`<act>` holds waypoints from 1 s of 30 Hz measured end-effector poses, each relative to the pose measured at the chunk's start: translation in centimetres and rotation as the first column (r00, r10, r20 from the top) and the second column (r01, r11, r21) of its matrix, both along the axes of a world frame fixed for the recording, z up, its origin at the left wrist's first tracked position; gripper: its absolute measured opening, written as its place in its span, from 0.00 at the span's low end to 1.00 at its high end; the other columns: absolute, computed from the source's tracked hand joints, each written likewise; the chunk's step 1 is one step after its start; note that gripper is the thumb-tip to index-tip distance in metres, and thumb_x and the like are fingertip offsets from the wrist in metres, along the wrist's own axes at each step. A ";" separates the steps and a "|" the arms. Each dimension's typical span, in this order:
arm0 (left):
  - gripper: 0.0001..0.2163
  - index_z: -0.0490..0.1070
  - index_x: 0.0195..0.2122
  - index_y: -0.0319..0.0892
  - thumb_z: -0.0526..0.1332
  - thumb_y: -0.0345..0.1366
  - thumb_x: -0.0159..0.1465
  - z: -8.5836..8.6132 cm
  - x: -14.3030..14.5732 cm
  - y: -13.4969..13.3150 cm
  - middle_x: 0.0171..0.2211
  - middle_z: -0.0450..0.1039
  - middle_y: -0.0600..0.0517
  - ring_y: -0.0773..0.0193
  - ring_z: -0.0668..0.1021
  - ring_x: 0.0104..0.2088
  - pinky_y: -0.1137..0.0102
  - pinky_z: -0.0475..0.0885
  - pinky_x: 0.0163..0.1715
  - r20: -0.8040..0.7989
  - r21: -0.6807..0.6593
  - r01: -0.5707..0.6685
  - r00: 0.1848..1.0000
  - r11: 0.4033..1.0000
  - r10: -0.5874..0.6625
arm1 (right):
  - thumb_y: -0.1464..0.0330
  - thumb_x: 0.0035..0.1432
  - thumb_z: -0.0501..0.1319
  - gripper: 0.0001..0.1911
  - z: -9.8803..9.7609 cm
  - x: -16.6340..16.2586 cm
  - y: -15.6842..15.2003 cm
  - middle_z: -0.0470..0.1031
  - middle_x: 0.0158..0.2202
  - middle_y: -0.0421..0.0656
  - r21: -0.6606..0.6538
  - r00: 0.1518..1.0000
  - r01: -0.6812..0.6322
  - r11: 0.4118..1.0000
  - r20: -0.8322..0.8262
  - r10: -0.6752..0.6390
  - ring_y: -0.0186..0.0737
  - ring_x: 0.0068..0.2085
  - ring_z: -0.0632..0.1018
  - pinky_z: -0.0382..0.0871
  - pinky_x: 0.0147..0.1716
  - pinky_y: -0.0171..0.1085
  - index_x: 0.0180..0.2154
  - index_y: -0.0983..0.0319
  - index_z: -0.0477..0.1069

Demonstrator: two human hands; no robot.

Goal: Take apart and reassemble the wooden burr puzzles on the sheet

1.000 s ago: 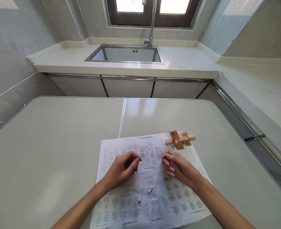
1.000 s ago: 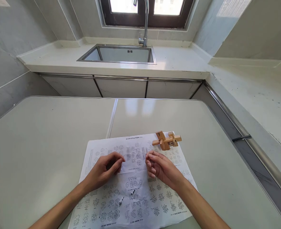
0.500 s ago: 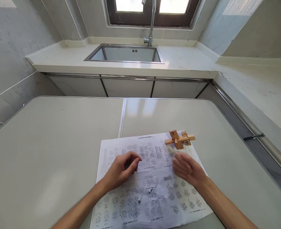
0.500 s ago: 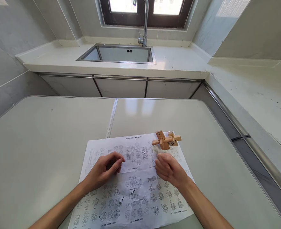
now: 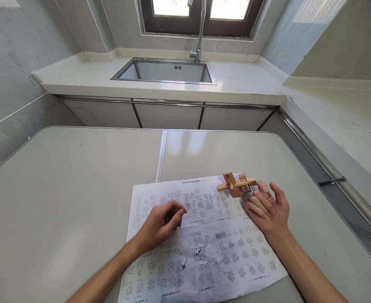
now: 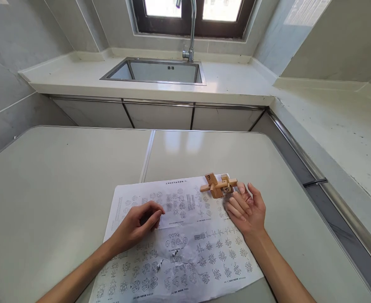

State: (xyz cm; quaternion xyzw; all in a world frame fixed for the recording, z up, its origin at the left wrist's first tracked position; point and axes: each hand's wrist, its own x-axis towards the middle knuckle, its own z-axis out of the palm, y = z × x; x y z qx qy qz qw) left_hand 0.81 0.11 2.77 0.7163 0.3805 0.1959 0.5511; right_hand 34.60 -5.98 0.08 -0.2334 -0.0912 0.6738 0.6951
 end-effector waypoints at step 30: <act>0.14 0.75 0.43 0.41 0.56 0.45 0.76 0.2 0.0 -0.1 0.28 0.75 0.53 0.67 0.73 0.26 0.73 0.66 0.27 0.005 0.008 -0.007 1.000 1.000 0.007 | 0.69 0.67 0.63 0.04 -0.9 1.0 0.4 0.67 0.15 0.29 -0.023 0.979 0.004 1.000 -0.202 -0.008 0.29 0.14 0.61 0.62 0.13 0.26 0.44 0.58 0.73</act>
